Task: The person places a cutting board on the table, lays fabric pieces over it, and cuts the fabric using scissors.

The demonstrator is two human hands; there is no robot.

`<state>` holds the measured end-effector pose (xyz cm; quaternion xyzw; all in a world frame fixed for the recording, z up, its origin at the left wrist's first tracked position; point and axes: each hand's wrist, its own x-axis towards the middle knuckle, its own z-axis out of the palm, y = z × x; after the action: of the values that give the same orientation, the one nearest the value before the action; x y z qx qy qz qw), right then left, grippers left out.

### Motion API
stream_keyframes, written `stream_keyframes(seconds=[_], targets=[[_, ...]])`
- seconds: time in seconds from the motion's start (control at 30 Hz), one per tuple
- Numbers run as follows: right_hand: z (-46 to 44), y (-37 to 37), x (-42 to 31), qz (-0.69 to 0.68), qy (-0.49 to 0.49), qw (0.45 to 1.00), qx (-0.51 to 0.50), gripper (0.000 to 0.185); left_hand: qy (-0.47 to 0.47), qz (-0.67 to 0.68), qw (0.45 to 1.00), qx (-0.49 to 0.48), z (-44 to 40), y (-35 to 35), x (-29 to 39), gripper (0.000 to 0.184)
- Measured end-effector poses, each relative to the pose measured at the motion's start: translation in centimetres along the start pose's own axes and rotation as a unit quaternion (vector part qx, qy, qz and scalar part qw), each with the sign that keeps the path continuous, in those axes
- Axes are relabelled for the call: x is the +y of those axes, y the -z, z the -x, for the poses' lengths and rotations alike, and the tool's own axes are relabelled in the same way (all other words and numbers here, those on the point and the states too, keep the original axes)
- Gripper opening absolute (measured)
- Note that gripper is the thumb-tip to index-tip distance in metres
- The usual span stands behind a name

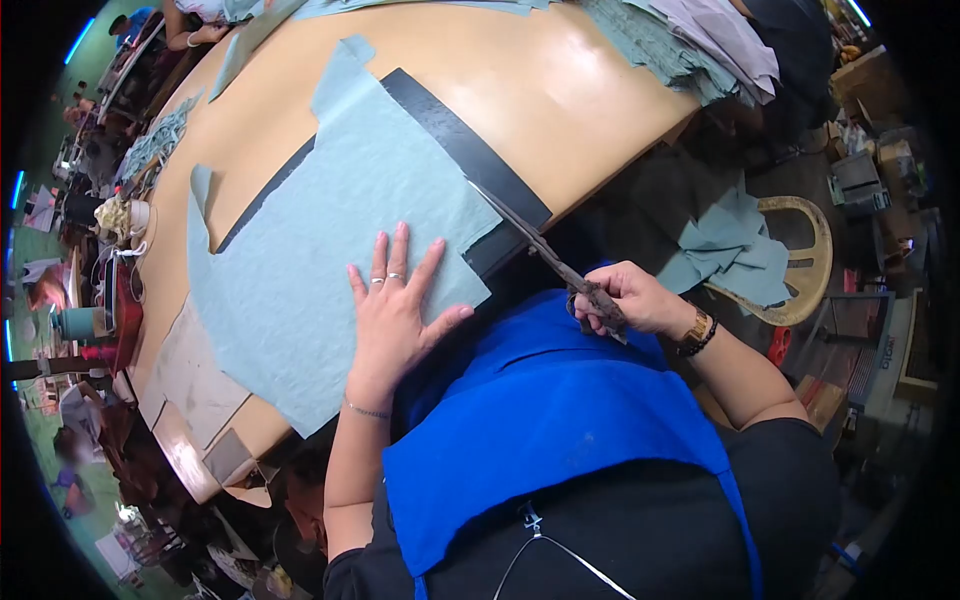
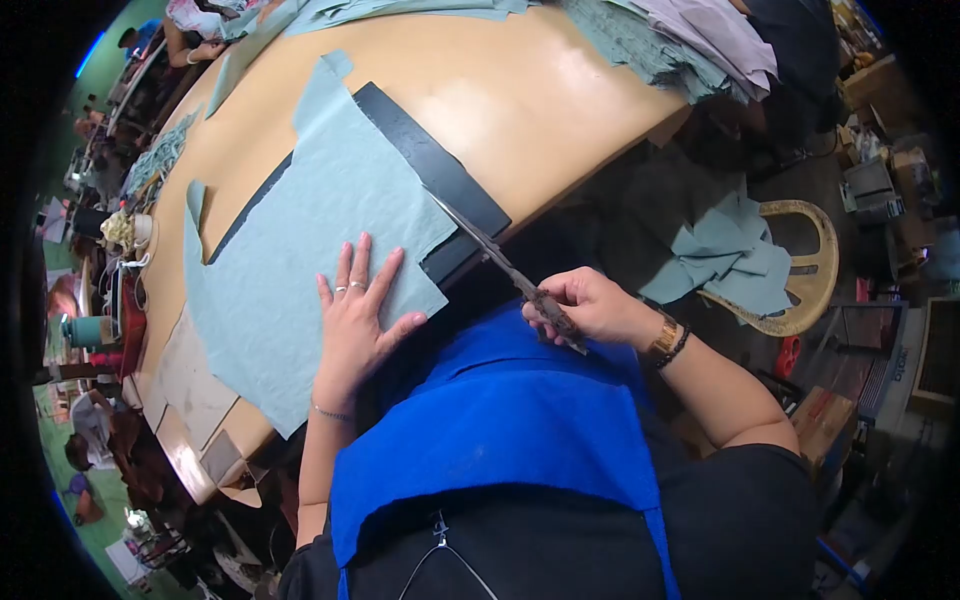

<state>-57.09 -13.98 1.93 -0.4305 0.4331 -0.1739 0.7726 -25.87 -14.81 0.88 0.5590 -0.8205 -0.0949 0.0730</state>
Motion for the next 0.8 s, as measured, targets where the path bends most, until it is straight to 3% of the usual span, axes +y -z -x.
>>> stream_keyframes(seconds=[0.47,0.67,0.8], targets=[[-0.2,-0.5,0.1,0.012,0.007,1.0,0.023,0.02,0.0,0.067,0.998,-0.017,0.6,0.2,-0.1,0.078],[-1.2,-0.7,-0.7,0.007,0.008,1.0,0.021,0.017,0.122,-0.021,0.991,0.052,-0.1,0.3,-3.5,0.079],[-2.8,-1.3,-1.4,-0.002,0.022,0.999,0.031,0.017,0.109,-0.027,0.994,0.02,0.5,0.8,-2.7,0.081]])
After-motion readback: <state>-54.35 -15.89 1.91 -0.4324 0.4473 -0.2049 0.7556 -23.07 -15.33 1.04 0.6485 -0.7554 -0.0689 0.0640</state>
